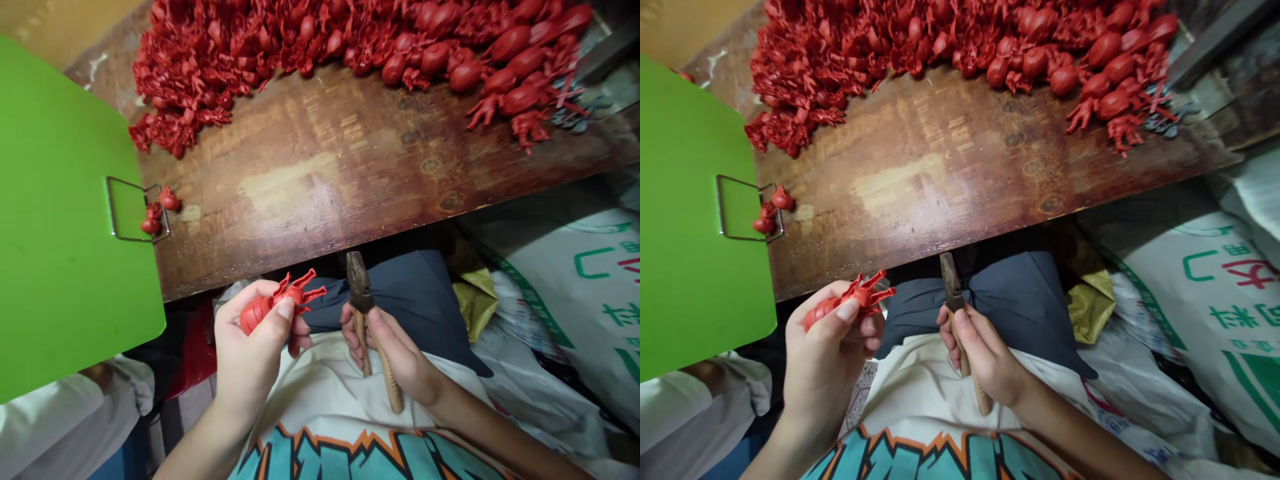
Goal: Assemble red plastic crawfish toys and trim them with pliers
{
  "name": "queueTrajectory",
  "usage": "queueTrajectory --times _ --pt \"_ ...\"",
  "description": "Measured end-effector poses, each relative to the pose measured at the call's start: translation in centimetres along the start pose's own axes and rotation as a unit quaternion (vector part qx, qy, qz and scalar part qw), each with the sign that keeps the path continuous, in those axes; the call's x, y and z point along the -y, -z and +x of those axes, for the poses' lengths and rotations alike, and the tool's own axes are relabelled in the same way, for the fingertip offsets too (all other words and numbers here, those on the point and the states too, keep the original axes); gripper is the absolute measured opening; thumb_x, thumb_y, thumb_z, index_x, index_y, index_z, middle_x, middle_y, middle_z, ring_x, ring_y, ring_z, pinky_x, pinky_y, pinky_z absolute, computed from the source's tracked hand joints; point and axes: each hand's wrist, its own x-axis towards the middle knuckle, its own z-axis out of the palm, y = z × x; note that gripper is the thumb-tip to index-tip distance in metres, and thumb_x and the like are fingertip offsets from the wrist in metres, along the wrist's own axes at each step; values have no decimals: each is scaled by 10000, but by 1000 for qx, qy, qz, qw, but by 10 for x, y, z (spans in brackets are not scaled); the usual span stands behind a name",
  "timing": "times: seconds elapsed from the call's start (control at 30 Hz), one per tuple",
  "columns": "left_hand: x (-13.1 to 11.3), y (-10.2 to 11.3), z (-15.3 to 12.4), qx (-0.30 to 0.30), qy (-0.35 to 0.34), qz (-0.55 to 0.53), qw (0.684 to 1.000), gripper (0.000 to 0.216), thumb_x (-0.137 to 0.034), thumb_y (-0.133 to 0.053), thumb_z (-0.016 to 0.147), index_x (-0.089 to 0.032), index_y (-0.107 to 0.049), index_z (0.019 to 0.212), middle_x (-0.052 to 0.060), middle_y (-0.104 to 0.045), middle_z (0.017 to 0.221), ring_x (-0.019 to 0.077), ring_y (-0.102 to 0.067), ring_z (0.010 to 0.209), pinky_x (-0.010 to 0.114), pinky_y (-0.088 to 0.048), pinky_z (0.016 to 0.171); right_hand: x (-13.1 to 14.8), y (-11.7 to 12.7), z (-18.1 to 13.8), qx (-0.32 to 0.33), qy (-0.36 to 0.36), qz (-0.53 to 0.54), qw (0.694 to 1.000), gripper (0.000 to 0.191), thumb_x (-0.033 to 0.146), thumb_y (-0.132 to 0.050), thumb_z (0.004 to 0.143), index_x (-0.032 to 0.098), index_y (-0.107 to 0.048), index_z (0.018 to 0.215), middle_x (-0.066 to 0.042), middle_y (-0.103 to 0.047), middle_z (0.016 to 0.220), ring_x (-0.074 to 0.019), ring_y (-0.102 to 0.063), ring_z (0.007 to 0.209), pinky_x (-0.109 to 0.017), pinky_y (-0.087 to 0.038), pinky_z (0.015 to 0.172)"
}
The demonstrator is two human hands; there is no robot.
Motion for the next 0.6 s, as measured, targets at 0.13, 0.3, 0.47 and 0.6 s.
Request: queueTrajectory --times 0.13,0.3,0.47,0.6 --pt "4 1 1 37 -14 -7 999 190 -285 -853 796 -178 -703 749 -32 -668 506 159 -693 459 185 -520 398 2 -1 -1 -9 -11 -7 1000 665 825 -525 931 177 -609 1058 11 -539 788 -115 -515 626 -268 -467 589" --pt "7 4 2 85 -61 63 992 185 -358 -851 857 -204 -752 887 -16 -749 650 144 -741 597 195 -588 562 -1 0 -1 -13 -3 -2 1000 658 821 -530 930 180 -627 1040 10 -540 773 -122 -531 624 -271 -480 588" --pt "6 10 12 252 -19 151 956 664 -798 -523 934 -181 -768 928 39 -721 682 130 -603 558 231 -480 515 -3 -1 1 -11 1 3 1000 728 896 -515 874 191 -627 1015 12 -532 742 -123 -501 575 -266 -442 536" --pt "7 10 18 254 -23 168 952 785 -872 -364 934 -189 -586 618 2 -509 512 113 -410 467 256 -316 435 -3 -4 0 26 11 -30 999 780 935 -443 867 188 -627 996 9 -506 745 -120 -465 573 -261 -402 519"
